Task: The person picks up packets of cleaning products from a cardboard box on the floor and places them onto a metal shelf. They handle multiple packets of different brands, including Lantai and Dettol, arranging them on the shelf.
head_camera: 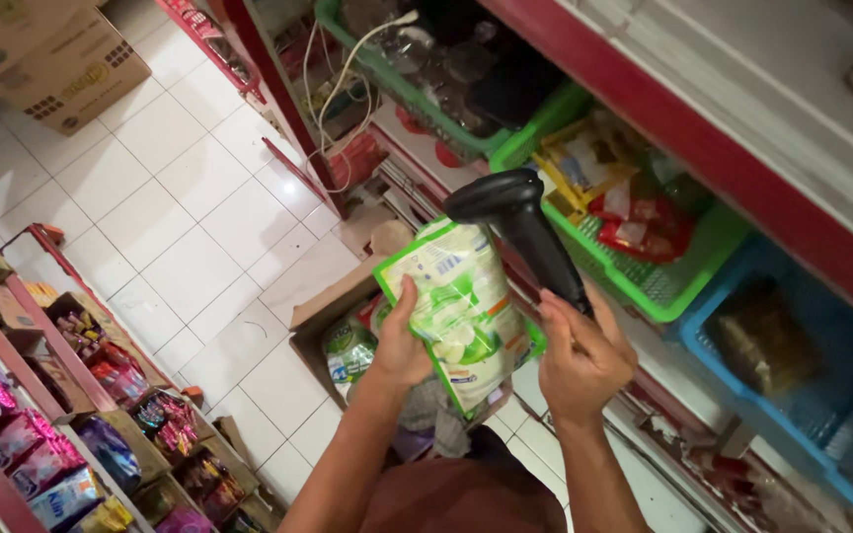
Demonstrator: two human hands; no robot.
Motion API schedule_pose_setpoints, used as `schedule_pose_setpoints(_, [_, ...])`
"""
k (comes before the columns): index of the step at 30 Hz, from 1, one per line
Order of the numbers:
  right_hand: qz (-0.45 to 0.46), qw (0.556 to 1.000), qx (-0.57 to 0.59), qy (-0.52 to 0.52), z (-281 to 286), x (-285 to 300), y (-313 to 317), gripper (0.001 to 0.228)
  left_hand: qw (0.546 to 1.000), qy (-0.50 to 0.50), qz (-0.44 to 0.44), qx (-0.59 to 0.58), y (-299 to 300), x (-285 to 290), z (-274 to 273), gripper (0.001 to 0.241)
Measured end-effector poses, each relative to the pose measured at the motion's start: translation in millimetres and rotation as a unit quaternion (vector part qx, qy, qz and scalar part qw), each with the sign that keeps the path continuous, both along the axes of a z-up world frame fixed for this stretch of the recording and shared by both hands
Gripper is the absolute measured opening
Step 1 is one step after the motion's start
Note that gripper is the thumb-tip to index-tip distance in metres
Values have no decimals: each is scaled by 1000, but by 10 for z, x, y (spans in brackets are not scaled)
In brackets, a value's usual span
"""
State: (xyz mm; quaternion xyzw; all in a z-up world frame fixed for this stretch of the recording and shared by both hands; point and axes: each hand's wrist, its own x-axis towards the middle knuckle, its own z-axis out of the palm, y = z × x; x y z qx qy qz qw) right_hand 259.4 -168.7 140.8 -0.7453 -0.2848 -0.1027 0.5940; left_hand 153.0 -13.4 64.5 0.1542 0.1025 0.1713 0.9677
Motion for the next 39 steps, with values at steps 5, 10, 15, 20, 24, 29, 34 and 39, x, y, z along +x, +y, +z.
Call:
schedule_pose_setpoints(5, [40,999,-19,-13,-234,-328,-136,54,999,-34,24,-15,23,-414,-6,68])
schedule_pose_setpoints(10, [260,936,-197,133,-445,-735,-146,79,999,-28,27,22,59,-904,-133,65])
schedule_pose_setpoints(15, [254,944,-205,45,-851,-1074,-25,75,995,54,9,77,-20,-1271,-324,59])
schedule_pose_setpoints(20, [233,923,-46,305,-1180,-1091,-99,49,911,209,34,353,-21,-1524,-368,47])
schedule_pose_setpoints(24, [166,922,-29,347,-1227,-1057,-166,30,764,284,119,567,-10,-1604,-349,30])
schedule_pose_setpoints(29, [180,942,-11,282,-1175,-1081,-50,36,747,344,25,568,62,-1652,-409,29])
schedule_pose_setpoints(34, [147,932,-47,327,-1157,-1043,-31,31,869,213,-18,446,95,-1672,-527,36])
schedule_pose_setpoints(39, [86,935,0,344,-1108,-1027,33,38,905,166,-3,391,-54,-1617,-592,43])
